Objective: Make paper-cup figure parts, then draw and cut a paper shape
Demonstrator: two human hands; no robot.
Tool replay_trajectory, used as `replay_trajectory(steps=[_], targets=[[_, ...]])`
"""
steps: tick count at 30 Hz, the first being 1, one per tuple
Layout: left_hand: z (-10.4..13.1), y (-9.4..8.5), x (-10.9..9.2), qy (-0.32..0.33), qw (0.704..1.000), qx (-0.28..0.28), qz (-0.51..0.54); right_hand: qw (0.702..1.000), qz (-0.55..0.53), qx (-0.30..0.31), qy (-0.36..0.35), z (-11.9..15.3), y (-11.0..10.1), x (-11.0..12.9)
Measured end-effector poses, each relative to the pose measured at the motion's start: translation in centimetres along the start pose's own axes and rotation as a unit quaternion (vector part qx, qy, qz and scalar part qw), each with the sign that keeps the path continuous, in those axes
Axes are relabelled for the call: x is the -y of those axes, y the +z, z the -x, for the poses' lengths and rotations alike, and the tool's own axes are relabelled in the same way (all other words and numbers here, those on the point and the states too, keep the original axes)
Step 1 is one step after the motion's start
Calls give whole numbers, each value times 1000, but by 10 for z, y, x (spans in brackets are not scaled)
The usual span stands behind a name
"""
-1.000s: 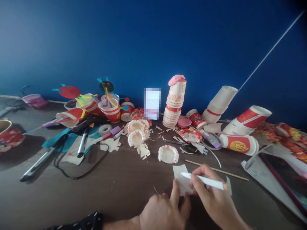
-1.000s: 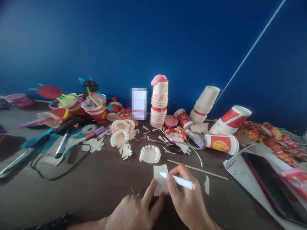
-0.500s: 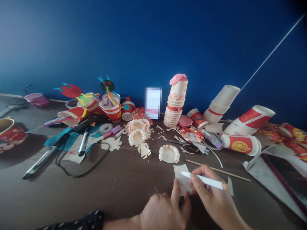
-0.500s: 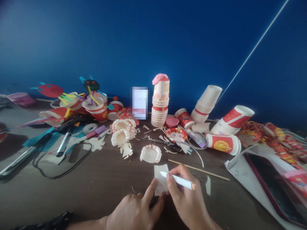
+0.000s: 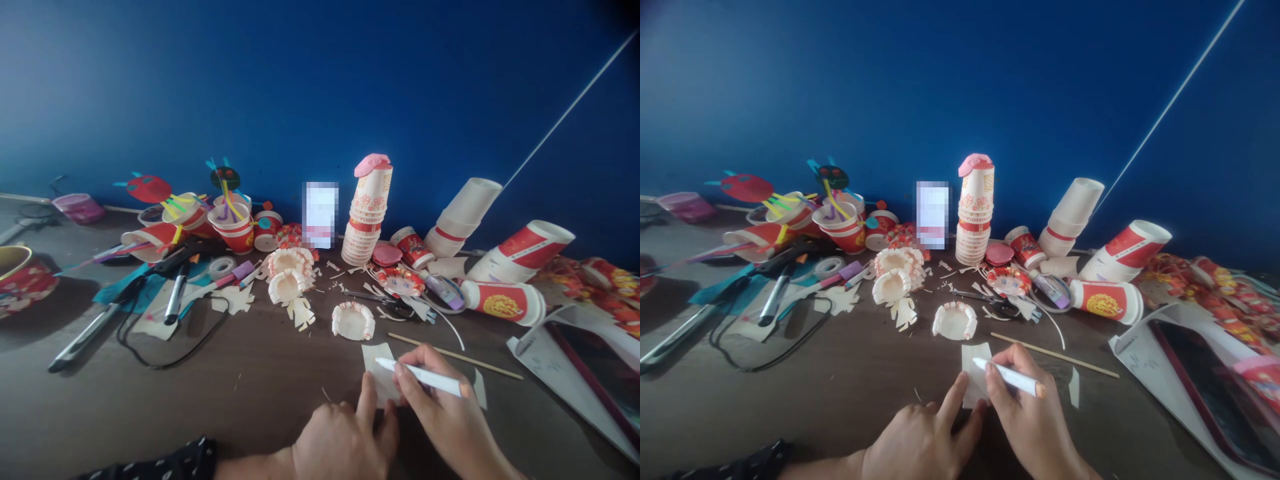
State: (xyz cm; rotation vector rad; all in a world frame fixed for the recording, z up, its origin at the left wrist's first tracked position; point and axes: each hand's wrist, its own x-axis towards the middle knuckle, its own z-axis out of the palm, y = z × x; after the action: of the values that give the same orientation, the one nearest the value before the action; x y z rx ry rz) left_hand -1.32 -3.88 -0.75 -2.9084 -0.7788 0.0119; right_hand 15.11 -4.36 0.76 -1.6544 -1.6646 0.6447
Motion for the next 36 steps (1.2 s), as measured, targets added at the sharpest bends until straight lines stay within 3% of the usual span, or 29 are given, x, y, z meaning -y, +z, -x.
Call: replay_trajectory(steps=[13, 36], targets=[[2, 3, 1, -2, 1000, -20, -8, 1000, -12, -20, 13, 1, 0, 0], [-1, -2, 2, 9, 1000, 24, 13, 1000, -1, 12, -2, 1, -1, 1]])
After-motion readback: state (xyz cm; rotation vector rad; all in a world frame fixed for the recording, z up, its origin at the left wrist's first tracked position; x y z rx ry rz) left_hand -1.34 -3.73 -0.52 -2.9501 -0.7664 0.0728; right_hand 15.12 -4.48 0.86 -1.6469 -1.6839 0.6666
